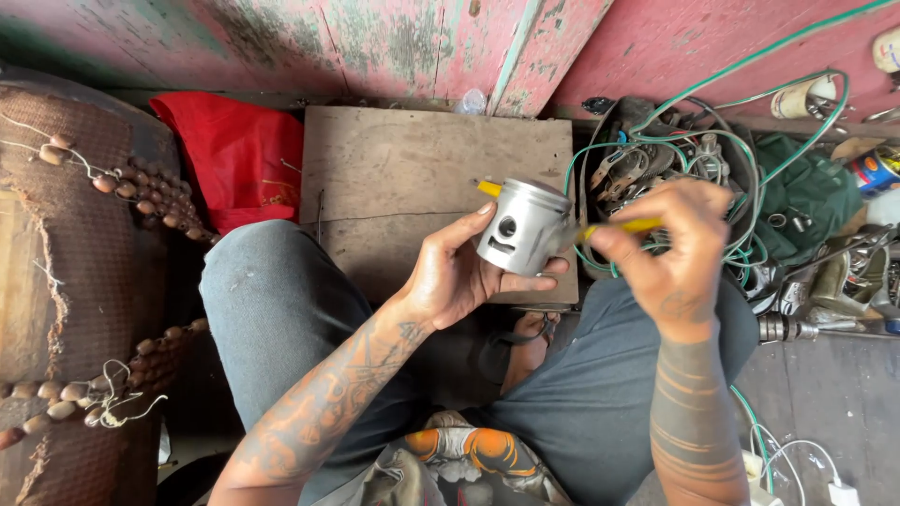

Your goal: Cleaning a motorcycle piston using a small hand tool to scrape off debris and carbon buildup

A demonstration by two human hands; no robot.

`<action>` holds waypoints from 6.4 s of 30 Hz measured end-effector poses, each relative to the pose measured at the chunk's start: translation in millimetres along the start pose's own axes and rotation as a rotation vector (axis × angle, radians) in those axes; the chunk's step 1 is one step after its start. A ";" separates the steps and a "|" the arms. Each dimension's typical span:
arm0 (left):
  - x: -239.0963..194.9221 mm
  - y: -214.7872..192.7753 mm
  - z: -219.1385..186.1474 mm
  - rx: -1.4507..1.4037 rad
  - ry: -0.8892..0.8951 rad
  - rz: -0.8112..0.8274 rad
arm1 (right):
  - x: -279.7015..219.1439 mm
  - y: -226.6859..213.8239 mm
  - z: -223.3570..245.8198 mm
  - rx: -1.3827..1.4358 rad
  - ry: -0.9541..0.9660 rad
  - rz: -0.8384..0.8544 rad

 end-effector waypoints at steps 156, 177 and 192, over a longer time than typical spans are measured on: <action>4.6 -6.5 3.2 -0.017 0.060 -0.146 | 12.1 10.2 13.0 0.159 -0.144 -0.022; 5.4 -17.5 13.5 -0.042 0.104 -0.142 | 6.2 11.9 36.5 0.210 -0.179 0.016; -2.4 4.7 4.1 0.459 0.180 -0.120 | 2.3 3.9 27.7 0.028 -0.121 0.032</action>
Point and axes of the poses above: each hand's wrist, its own x-axis towards the middle knuckle, its own y-axis out of the palm, z = x × y, the point moved 2 cm from there along x, towards the middle knuckle, and after that the axes turned 3 degrees about -y, right-handed, at the moved point
